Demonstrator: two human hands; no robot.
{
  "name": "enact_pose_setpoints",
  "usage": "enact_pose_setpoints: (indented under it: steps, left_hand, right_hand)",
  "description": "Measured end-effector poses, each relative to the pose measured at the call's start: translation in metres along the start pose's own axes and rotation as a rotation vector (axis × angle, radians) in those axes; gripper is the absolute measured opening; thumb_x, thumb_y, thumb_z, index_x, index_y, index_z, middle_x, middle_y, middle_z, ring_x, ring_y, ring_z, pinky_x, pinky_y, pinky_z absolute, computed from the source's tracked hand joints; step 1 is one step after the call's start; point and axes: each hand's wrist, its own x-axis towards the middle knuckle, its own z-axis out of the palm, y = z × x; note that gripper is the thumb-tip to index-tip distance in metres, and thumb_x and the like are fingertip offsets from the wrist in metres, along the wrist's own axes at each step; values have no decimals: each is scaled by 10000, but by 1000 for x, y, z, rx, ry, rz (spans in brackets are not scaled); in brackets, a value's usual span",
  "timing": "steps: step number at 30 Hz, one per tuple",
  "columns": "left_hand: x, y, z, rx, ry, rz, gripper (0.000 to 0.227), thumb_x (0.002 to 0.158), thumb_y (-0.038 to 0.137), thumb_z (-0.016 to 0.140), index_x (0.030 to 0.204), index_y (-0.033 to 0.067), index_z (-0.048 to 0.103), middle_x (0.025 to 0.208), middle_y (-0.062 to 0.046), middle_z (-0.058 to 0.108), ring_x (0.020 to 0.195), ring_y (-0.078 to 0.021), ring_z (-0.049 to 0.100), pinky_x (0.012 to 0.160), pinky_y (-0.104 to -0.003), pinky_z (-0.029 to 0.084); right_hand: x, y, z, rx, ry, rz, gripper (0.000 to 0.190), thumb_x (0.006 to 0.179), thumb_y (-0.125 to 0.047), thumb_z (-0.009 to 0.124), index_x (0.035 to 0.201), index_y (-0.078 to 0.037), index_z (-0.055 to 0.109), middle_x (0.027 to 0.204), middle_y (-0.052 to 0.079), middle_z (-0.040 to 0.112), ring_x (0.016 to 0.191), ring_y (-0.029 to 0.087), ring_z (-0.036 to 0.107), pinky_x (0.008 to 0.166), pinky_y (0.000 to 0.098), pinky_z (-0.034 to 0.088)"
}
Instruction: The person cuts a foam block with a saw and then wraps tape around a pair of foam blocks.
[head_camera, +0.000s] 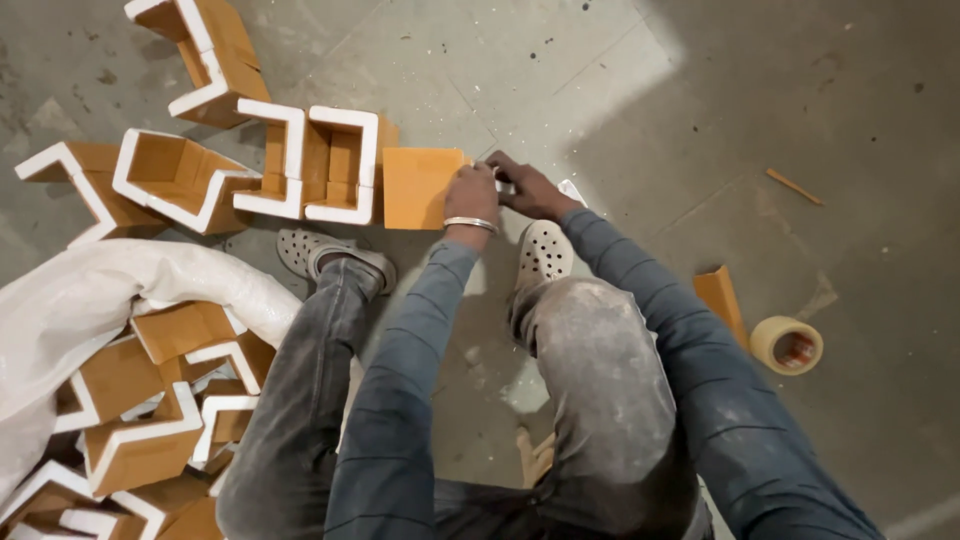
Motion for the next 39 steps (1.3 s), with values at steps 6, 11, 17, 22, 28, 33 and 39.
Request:
enact_pose_setpoints:
  steps: [6, 11, 17, 22, 28, 33, 39]
  left_hand:
    - [19, 8, 15, 43, -50, 45, 209, 941, 103, 592, 1094, -4, 685, 1028, -210, 738, 912, -347, 750, 762, -425, 622]
    - [35, -10, 24, 7, -108, 92, 210, 903, 132, 599, 993, 82, 782, 1030, -175, 753, 938, -356, 740, 807, -448, 607]
    - [39, -11, 18, -28, -116, 76, 222, 924, 165, 598, 959, 83, 801, 962, -194, 751, 890, -381, 742, 795, -472, 605]
    - [36, -6, 19, -23, -93, 81, 246, 934, 165, 576, 945, 58, 797, 936, -209, 749, 876, -389, 745, 787, -475, 609]
    - [33, 7, 25, -79, -34, 66, 244, 901, 158, 569, 921, 62, 793, 954, -212, 747, 893, -403, 733, 793, -499, 595]
    - [41, -5, 40, -52, -73, 34, 243, 921, 188, 578, 928, 72, 792, 960, -201, 748, 901, -385, 740, 793, -491, 600]
    - [53, -41, 46, 62, 40, 53, 205, 930, 157, 601, 905, 104, 798, 915, -167, 759, 862, -353, 753, 740, -459, 612]
  right_hand:
    - [23, 47, 40, -501, 80, 299, 462, 953, -314, 637, 1353, -148, 476, 987, 225, 726, 946, 462, 677, 812, 551, 520]
    - [25, 66, 42, -319, 103, 230, 461, 892, -334, 654, 1328, -202, 585, 1130, 190, 729, 1037, 432, 664, 868, 514, 535]
    - [23, 54, 42, -243, 227, 312, 413, 915, -261, 585, 1318, -235, 671, 1161, 150, 733, 1053, 405, 671, 880, 488, 537]
    - [0, 34, 45, -81, 303, 285, 308, 906, -282, 634, 1187, -189, 718, 1081, 134, 764, 994, 350, 731, 847, 440, 574]
    - [-18, 24, 40, -396, 518, 32, 221, 901, -246, 661, 1088, -145, 722, 975, 136, 742, 903, 381, 694, 742, 490, 547]
    - [0, 67, 47, -175, 448, 161, 169, 934, -244, 672, 1069, -172, 744, 951, 107, 731, 865, 325, 723, 737, 436, 582]
    - [-63, 15, 26, -506, 518, -121, 120, 982, -205, 657, 1083, -184, 719, 996, 61, 730, 894, 311, 710, 736, 420, 550]
